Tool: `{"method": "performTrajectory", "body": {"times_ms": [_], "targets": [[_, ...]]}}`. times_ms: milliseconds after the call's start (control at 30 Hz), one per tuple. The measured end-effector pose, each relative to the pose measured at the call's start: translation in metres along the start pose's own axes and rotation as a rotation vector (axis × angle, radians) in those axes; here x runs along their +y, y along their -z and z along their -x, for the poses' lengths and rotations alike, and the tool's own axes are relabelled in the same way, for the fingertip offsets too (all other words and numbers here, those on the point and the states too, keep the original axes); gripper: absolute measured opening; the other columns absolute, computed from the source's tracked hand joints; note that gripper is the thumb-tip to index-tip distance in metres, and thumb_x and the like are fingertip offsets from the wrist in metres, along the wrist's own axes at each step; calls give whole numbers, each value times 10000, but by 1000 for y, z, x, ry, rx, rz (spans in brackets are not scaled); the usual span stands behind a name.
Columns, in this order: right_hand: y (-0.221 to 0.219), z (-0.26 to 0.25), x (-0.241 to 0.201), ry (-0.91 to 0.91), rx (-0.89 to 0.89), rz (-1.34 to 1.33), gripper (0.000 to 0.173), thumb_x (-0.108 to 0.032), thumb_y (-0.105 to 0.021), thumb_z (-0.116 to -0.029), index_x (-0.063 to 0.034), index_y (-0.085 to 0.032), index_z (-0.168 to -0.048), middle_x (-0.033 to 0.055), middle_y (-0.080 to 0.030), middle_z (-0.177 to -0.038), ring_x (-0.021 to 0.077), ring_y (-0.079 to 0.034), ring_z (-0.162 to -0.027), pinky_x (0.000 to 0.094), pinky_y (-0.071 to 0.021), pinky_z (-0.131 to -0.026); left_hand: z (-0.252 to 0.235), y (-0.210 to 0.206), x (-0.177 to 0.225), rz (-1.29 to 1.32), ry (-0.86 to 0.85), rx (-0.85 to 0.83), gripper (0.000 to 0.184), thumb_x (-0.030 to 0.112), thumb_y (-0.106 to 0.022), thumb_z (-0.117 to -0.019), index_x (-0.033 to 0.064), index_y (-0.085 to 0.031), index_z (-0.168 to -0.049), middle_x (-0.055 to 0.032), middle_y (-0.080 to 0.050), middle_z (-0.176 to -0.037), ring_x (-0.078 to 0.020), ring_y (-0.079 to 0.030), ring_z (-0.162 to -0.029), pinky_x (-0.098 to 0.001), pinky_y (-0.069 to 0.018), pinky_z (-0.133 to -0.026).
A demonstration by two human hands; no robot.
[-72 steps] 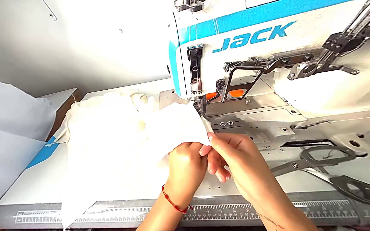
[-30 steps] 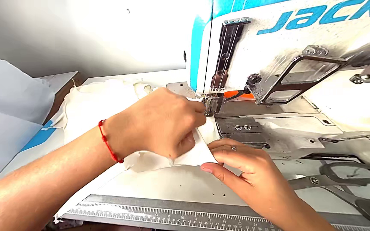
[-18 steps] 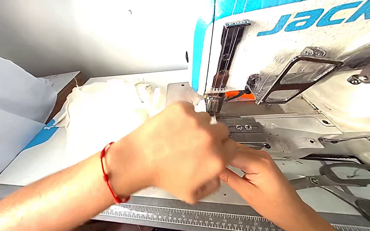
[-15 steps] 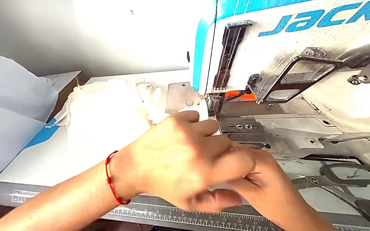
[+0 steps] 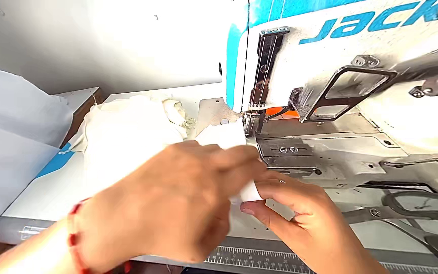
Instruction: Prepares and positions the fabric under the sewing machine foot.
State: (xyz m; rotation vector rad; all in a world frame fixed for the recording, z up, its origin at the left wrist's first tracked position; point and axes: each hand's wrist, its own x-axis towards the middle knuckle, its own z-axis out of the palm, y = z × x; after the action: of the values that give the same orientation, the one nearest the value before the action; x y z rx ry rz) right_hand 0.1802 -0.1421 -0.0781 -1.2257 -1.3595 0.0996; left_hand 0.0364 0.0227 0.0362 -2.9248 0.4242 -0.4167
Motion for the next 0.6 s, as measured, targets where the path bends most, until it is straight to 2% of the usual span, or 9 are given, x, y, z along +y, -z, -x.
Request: {"method": "performTrajectory", "body": {"times_ms": [67, 100, 133, 167, 267, 367, 467, 600], "targets": [[2, 4, 0, 4, 6, 36, 236, -269, -686, -988, -47, -728, -922, 27, -710, -871, -12, -641, -818, 124, -534, -743, -22, -18, 0, 55, -139, 24, 306, 228, -497, -895, 112, -743, -1035, 4, -716, -1009, -117, -611, -704, -288, -424, -520], [2, 5, 2, 7, 6, 49, 240, -276, -686, -989, -50, -727, -920, 26, -713, -876, -10, -646, -821, 124, -537, -745, -29, -25, -6, 31, -166, 28, 257, 224, -497, -890, 104, -724, -890, 3, -674, -863, -125, -589, -639, -294, -402, -483], [2, 6, 5, 9, 7, 55, 241, -277, -688, -987, -52, -728, -911, 24, -716, -880, -6, -652, -828, 125, -542, -750, -33, -28, -13, -8, -178, 34, 244, 228, -495, -884, 110, -684, -783, 0, -630, -778, -133, -567, -597, -300, -379, -456], [2, 6, 7, 8, 8, 57, 243, -280, -688, -987, -55, -726, -905, 20, -716, -883, -4, -655, -836, 126, -543, -755, -36, -28, -19, -47, -182, 41, 252, 234, -492, -877, 114, -655, -727, -7, -604, -745, -141, -550, -583, -306, -357, -448], [2, 4, 10, 6, 7, 34, 244, -274, -683, -991, -50, -728, -905, 23, -726, -909, 2, -668, -871, 130, -550, -772, -37, -19, -21, -86, -182, 62, 254, 252, -488, -860, 143, -621, -672, 3, -604, -759, -130, -525, -608, -299, -321, -470], [3, 1, 10, 7, 1, 12, 244, -283, -681, -991, -55, -737, -925, 13, -732, -920, -10, -663, -877, 121, -544, -769, -34, -14, -18, 1, -219, 103, 247, 232, -491, -859, 153, -614, -661, 34, -577, -715, -85, -499, -603, -267, -303, -476], [5, 0, 10, 7, -18, 5, 237, -283, -689, -984, -60, -729, -914, 12, -727, -910, -2, -667, -887, 128, -549, -775, -33, -20, -27, 11, -191, 96, 225, 236, -502, -836, 144, -624, -671, 31, -581, -707, -92, -523, -596, -276, -333, -467], [6, 2, 10, 29, -18, 27, 238, -274, -685, -990, -57, -720, -900, 9, -735, -919, 17, -677, -931, 151, -557, -825, -34, -20, -36, -27, -156, 89, 218, 243, -506, -814, 136, -672, -721, 23, -630, -766, -106, -563, -630, -293, -364, -478]]}}
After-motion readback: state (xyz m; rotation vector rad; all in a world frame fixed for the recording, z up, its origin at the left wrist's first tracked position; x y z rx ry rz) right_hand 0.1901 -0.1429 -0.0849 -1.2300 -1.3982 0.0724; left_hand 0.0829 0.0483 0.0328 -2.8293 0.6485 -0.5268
